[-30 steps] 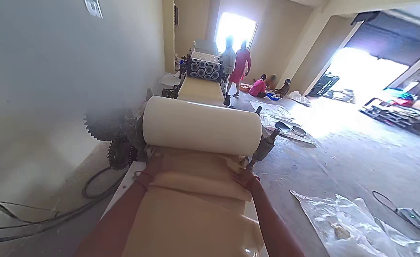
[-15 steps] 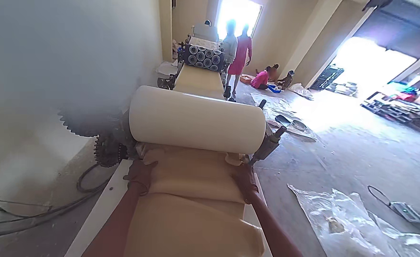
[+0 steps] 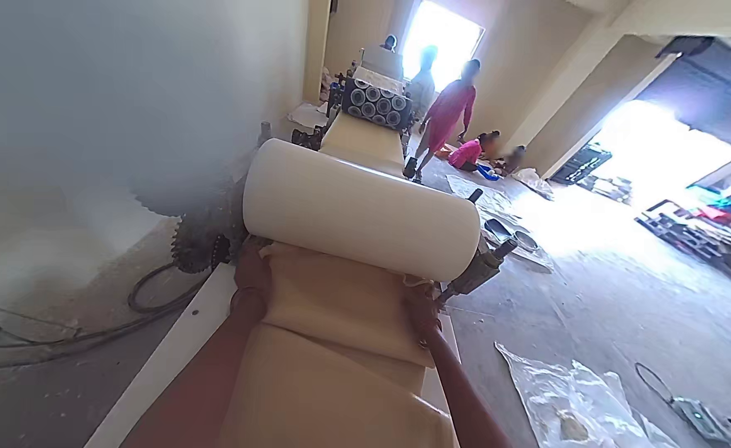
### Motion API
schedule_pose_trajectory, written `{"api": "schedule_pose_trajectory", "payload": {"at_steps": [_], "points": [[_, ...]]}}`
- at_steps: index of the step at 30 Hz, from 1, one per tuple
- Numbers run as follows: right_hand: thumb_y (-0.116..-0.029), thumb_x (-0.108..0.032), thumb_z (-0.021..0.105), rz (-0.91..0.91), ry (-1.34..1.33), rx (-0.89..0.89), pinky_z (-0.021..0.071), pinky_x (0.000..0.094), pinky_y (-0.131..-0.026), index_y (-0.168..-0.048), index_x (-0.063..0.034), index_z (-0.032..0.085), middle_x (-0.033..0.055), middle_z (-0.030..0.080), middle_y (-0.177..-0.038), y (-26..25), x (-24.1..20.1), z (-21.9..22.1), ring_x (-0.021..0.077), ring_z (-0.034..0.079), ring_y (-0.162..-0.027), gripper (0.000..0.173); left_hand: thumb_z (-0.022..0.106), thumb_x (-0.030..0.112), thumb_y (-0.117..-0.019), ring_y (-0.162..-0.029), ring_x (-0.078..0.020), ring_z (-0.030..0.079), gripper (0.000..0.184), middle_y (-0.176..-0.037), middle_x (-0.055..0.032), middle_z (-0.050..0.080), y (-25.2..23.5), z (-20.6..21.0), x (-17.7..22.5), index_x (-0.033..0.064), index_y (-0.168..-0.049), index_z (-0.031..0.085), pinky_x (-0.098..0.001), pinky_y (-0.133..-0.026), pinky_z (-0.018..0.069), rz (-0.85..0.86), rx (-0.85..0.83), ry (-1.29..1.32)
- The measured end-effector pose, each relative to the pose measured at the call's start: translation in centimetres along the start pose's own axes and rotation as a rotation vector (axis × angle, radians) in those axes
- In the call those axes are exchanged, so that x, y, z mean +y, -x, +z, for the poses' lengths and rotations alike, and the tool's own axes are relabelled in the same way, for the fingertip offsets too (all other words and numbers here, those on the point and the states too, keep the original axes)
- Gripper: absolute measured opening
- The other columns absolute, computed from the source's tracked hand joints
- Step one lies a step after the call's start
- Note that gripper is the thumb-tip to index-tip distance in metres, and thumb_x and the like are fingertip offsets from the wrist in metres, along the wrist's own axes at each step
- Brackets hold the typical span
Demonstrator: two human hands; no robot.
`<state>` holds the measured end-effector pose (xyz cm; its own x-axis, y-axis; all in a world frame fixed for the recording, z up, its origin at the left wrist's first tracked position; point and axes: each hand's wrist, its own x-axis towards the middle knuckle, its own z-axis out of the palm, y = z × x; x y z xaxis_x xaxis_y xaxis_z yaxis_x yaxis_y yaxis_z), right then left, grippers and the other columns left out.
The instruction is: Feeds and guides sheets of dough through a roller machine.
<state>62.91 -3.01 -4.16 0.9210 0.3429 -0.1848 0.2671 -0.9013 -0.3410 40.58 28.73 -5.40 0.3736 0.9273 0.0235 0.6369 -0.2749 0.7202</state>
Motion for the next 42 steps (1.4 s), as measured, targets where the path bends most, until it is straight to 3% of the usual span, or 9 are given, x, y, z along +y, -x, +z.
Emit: {"api": "schedule_pose_trajectory", "payload": {"at_steps": [5, 8, 11, 15, 20, 25, 30, 39, 42], "points": [[-0.0875, -0.065, 0.068, 0.084, 0.086, 0.143, 0.0408, 0.0599, -0.111, -0.156, 0.0034, 0.034, 0.0317, 0.024, -0.163, -0.9, -2.5, 2.3, 0.0482, 0.036, -0.146, 0.102, 0.05, 0.007, -0.102, -0.142, -0.0527, 0.037, 0.049, -0.152, -0.0359, 0.039, 2.0, 0.7, 0.9, -0.0104, -0.147, 0.043, -0.0669, -0.114, 0.0316, 0.227, -0.022, -0.381], [-0.0813, -0.064, 0.075, 0.122, -0.002, 0.224, 0.0427, 0.0601, -0.109, -0.156, 0.0076, 0.029, 0.0346, 0.026, -0.16, -1.5, -2.6, 2.7, 0.0502, 0.041, -0.141, 0.113, 0.052, 0.035, -0.1055, -0.148, -0.0488, 0.032, 0.062, -0.153, -0.0346, 0.039, 3.5, 0.7, 1.9, -0.0114, -0.145, 0.045, -0.0607, -0.122, 0.0242, 0.358, -0.375, -0.508], [-0.0873, -0.062, 0.07, 0.123, 0.164, 0.113, 0.0378, 0.061, -0.113, -0.155, 0.0075, 0.03, 0.0343, 0.023, -0.162, -0.5, -2.8, 1.7, 0.0493, 0.035, -0.145, 0.105, 0.045, 0.059, -0.1031, -0.155, -0.0448, 0.016, 0.089, -0.166, -0.0307, 0.018, 3.6, 1.8, 1.9, -0.0082, -0.158, 0.023, -0.059, -0.125, 0.0136, 0.272, -0.588, -0.566], [-0.0983, -0.05, 0.059, -0.142, 0.533, -0.071, 0.0319, 0.0712, -0.11, -0.135, -0.0048, 0.065, 0.0343, 0.05, -0.145, 3.1, -8.2, 1.0, 0.0541, 0.041, -0.139, 0.058, 0.042, 0.063, -0.1019, -0.157, -0.0424, 0.007, 0.091, -0.168, -0.0278, 0.009, 2.6, 2.1, 1.1, -0.0008, -0.162, 0.017, -0.0607, -0.125, 0.0057, 0.303, -0.571, -0.527], [-0.1061, -0.044, 0.048, -0.686, 0.364, -0.336, 0.0231, 0.0624, -0.121, -0.16, -0.02, 0.037, 0.0108, 0.024, -0.17, 4.5, -15.9, 6.1, 0.0367, 0.02, -0.156, 0.06, 0.035, 0.061, -0.1038, -0.158, -0.039, 0.006, 0.086, -0.17, -0.024, 0.009, 1.9, 2.9, -0.2, 0.0021, -0.163, 0.016, -0.0598, -0.126, 0.0039, 0.372, -0.505, -0.482], [-0.1117, -0.037, 0.03, -0.624, 0.336, -0.242, 0.0213, 0.0629, -0.122, -0.163, -0.0128, 0.028, 0.0042, 0.019, -0.172, 4.8, -20.0, 9.9, 0.0326, 0.013, -0.159, 0.057, 0.031, 0.039, -0.1083, -0.159, -0.0338, 0.003, 0.068, -0.171, -0.0201, 0.007, 1.4, 2.9, -0.2, 0.0034, -0.164, 0.013, -0.057, -0.126, 0.0039, 0.429, -0.48, -0.49], [-0.1119, -0.042, 0.021, -0.58, 0.319, -0.185, 0.0144, 0.0639, -0.123, -0.165, -0.016, 0.021, -0.0004, 0.014, -0.173, 4.4, -20.1, 10.8, 0.0303, 0.006, -0.16, 0.059, 0.028, 0.039, -0.1079, -0.159, -0.0308, 0.001, 0.069, -0.172, -0.0176, 0.004, 0.9, 3.3, -0.1, 0.0058, -0.164, 0.008, -0.0549, -0.127, 0.0012, 0.423, -0.482, -0.484], [-0.1108, -0.043, 0.023, -0.603, 0.243, -0.054, 0.0112, 0.0697, -0.122, -0.165, -0.0172, 0.023, -0.0018, 0.019, -0.172, 3.3, -20.3, 12.1, 0.0298, 0.011, -0.159, 0.06, 0.023, 0.037, -0.1095, -0.158, -0.0351, 0.011, 0.063, -0.17, -0.0199, 0.016, 1.0, 3.6, -0.4, 0.0044, -0.163, 0.019, -0.0574, -0.126, 0.0089, 0.48, -0.365, -0.438], [-0.1069, -0.038, 0.046, -0.568, 0.158, -0.115, 0.0341, 0.0559, -0.119, -0.156, -0.0117, 0.043, 0.0082, 0.041, -0.162, 3.3, -18.9, 9.4, 0.029, 0.038, -0.15, 0.056, 0.026, 0.04, -0.1092, -0.157, -0.0381, 0.015, 0.063, -0.168, -0.0229, 0.02, 0.8, 4.0, -0.6, 0.0054, -0.162, 0.025, -0.0583, -0.125, 0.0114, 0.51, -0.335, -0.419]]}}
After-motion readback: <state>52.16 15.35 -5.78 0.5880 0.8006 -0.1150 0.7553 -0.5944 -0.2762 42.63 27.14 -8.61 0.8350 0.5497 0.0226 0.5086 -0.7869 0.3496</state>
